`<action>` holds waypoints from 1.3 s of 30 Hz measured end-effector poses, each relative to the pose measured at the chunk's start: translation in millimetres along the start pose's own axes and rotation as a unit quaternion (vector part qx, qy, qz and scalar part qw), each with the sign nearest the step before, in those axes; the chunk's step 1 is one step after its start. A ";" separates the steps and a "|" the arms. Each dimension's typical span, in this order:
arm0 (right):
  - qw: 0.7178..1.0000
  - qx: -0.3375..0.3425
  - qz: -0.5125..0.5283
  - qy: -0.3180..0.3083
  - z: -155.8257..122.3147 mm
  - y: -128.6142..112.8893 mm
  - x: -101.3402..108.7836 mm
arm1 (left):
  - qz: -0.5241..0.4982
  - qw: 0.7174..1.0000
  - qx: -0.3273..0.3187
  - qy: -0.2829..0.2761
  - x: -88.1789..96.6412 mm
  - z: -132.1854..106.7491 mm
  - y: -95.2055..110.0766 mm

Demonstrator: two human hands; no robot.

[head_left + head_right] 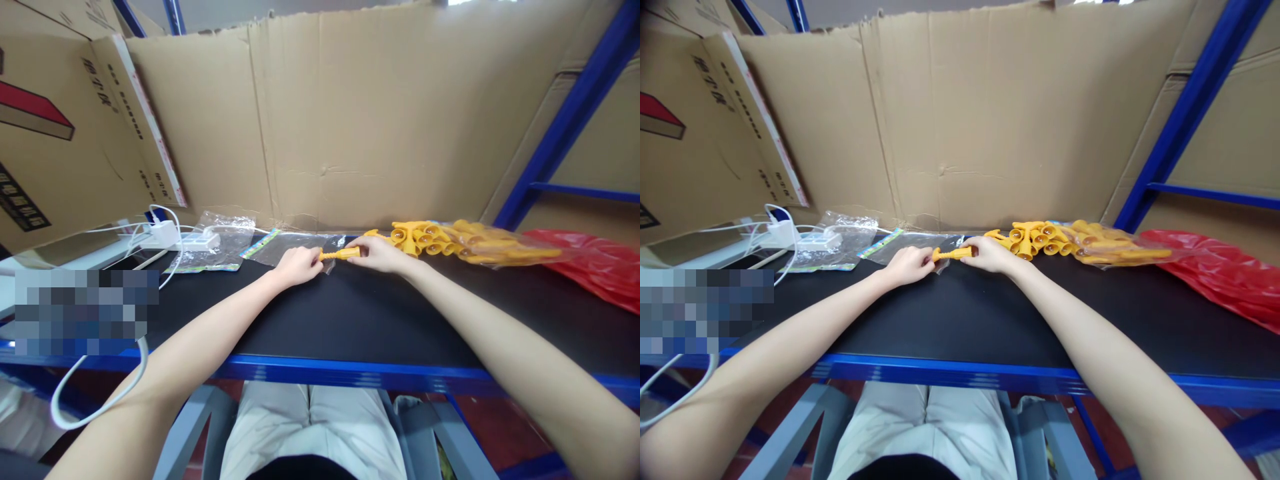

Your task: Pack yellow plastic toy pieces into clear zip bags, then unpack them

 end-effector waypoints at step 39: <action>0.987 -0.069 -0.128 -0.072 18.7 -17.2 -21.1 | -0.210 0.937 0.279 -0.013 -12.1 -8.5 -149.3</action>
Point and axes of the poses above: each hand's wrist, its own z-axis towards the middle knuckle, its own x-axis out of the back of the hand, y = z × x, the point moved 7 cm from there along z, towards the middle knuckle, and after that the axes turned 4 degrees about -y, right-handed, at the moved point
